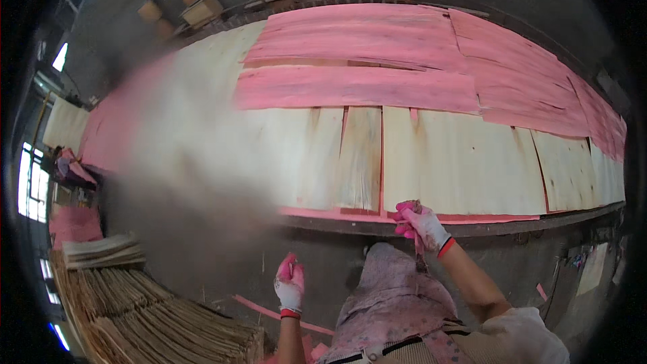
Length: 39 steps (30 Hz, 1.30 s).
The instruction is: The person lays and smooths veneer strips across wooden panels using a hand scraper, retrieves wood sheets from a stack to place onto the board, and arranges additional veneer strips over the surface.
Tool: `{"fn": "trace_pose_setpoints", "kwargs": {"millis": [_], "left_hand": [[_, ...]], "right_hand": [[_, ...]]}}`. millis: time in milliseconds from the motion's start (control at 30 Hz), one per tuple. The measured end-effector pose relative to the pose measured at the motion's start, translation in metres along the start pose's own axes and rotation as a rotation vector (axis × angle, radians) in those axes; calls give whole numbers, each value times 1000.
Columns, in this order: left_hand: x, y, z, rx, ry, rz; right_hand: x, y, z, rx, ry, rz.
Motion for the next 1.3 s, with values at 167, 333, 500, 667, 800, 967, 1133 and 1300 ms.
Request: {"fn": "trace_pose_setpoints", "kwargs": {"millis": [167, 333, 500, 667, 800, 967, 1133, 1300], "left_hand": [[95, 25, 34, 227, -174, 171], [196, 118, 72, 856, -285, 437], [335, 201, 102, 1131, -266, 619], [490, 269, 181, 1026, -260, 823], [622, 304, 247, 1105, -316, 849], [714, 282, 348, 1064, -350, 1086], [713, 175, 404, 1306, -389, 935], [702, 175, 413, 1245, -440, 882]], "right_hand": [[92, -39, -35, 358, -75, -191], [212, -85, -71, 674, -34, -278], [299, -141, -88, 880, -63, -340], [356, -159, -106, 992, -69, -444], [374, -144, -95, 967, 216, -161], [430, -127, -108, 1126, 161, -647], [428, -100, -119, 1071, 222, -426], [425, -107, -115, 948, 496, -367]]}}
Point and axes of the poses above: each hand's wrist, its own x-axis towards the middle knuckle, its own z-axis out of the palm, y = z × x, the point moved 7 cm from there along x, towards the middle knuckle, and after that the axes turned 12 degrees about -y, right-handed, at the moved point
